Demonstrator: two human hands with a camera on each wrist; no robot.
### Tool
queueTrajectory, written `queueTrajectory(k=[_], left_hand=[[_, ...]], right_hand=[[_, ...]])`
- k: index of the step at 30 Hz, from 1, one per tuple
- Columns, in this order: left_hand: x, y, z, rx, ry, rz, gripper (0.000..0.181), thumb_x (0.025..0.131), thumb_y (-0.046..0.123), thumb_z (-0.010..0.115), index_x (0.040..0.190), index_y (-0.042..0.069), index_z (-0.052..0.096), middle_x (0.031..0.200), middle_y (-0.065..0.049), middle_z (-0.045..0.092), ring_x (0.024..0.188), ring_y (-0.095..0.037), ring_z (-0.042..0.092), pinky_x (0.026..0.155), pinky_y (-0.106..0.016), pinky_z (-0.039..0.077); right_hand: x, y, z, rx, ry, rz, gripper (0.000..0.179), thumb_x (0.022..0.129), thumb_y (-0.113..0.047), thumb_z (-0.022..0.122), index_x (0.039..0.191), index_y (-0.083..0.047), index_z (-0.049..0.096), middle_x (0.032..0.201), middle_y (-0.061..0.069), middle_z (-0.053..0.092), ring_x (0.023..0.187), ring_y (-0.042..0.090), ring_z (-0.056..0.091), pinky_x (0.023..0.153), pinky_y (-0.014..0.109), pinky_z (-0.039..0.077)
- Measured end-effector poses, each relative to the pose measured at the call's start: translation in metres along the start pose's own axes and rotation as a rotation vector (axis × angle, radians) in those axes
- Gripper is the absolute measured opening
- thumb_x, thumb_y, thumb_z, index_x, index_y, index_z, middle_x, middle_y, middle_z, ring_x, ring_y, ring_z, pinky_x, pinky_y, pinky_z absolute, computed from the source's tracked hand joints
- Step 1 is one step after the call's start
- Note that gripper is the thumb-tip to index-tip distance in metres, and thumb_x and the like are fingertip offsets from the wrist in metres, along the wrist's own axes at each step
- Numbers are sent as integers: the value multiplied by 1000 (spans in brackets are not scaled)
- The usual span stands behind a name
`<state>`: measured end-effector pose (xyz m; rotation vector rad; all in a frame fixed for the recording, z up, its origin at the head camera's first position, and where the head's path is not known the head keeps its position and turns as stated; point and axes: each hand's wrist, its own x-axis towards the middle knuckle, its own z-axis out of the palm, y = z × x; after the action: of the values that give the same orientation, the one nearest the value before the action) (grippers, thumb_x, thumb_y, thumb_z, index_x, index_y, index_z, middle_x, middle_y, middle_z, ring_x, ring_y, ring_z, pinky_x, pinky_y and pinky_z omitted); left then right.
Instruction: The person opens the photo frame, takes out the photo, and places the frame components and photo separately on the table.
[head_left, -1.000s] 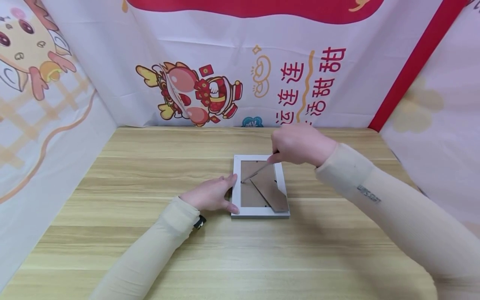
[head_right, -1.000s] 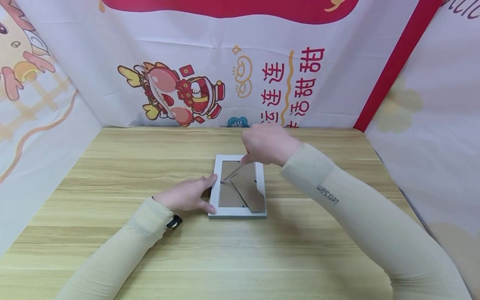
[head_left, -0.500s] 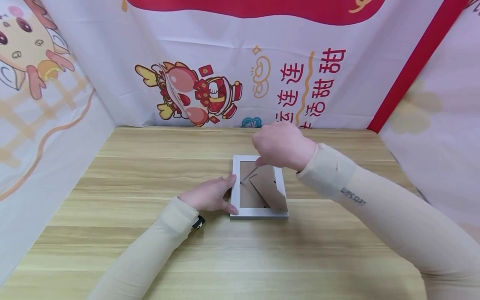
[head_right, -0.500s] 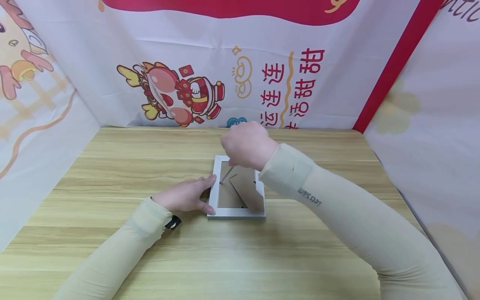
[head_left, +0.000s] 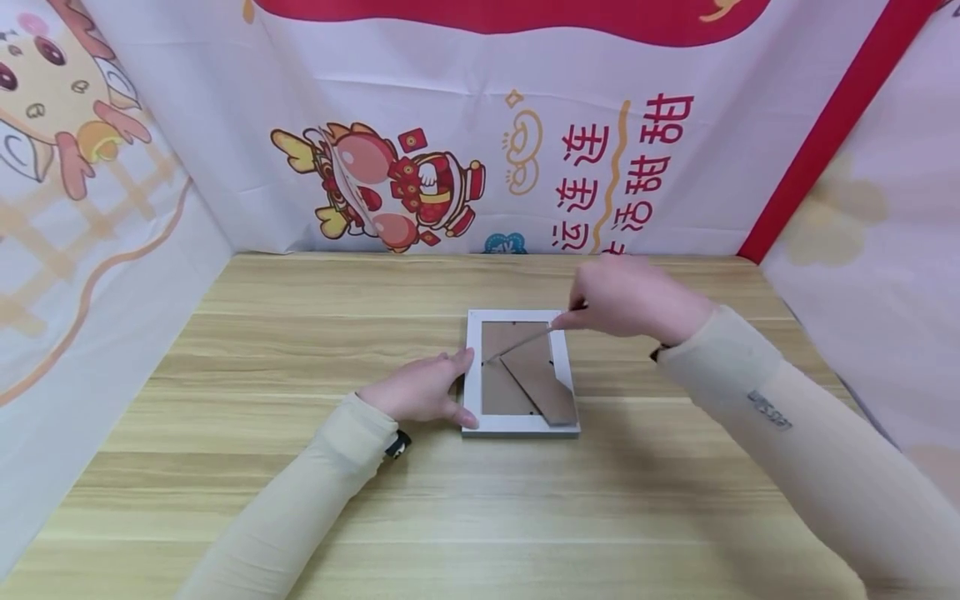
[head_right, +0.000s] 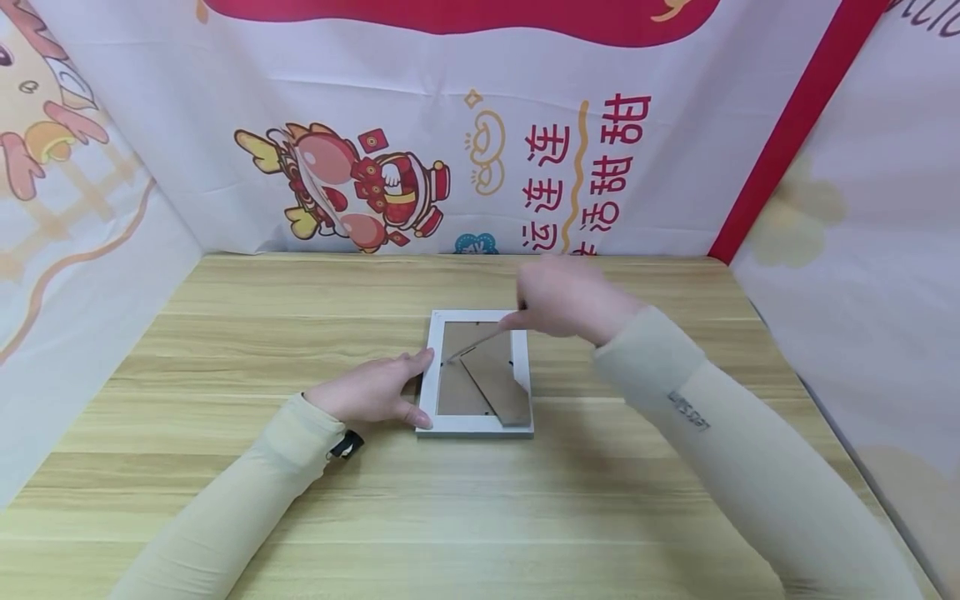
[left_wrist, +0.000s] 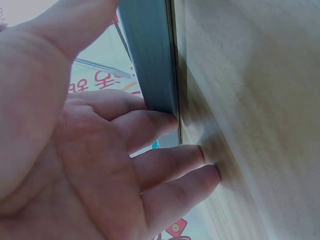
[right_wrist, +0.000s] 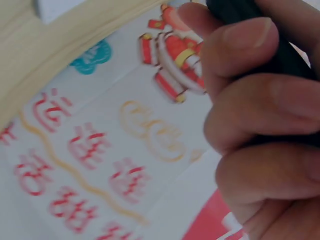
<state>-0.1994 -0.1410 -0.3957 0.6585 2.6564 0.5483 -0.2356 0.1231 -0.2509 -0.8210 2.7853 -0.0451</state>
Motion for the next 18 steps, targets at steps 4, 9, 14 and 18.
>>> queueTrajectory(k=[4,9,14,18], left_hand=[[0,-1,0,5,-3,3,111,76,48,83,156,1,23,156,-16,33,138,-29,40,112,-42,33],[0,-1,0,6,-4,5,111,76,49,82,156,1,23,158,-15,30,142,-31,34,113,-43,30],[0,-1,0,-1,-3,2,110,76,49,82,156,2,23,158,-14,29,142,-33,33,114,-44,29],[1,-2,1,8,-2,2,110,76,49,82,156,2,23,158,-14,30,142,-32,34,114,-44,30]], right_hand=[[-13,26,19,83,100,-54,24,89,-39,74,82,-17,80,65,-8,65,58,11,55,59,32,47],[-22,49,47,144,200,-70,24,89,-40,74,93,-17,82,79,-9,71,65,8,61,67,36,52],[-24,58,74,211,245,-76,25,89,-40,74,96,-18,82,88,-7,74,76,9,68,75,40,56],[-24,59,86,243,252,-96,26,89,-40,74,97,-16,81,89,-6,74,76,9,68,74,39,55]])
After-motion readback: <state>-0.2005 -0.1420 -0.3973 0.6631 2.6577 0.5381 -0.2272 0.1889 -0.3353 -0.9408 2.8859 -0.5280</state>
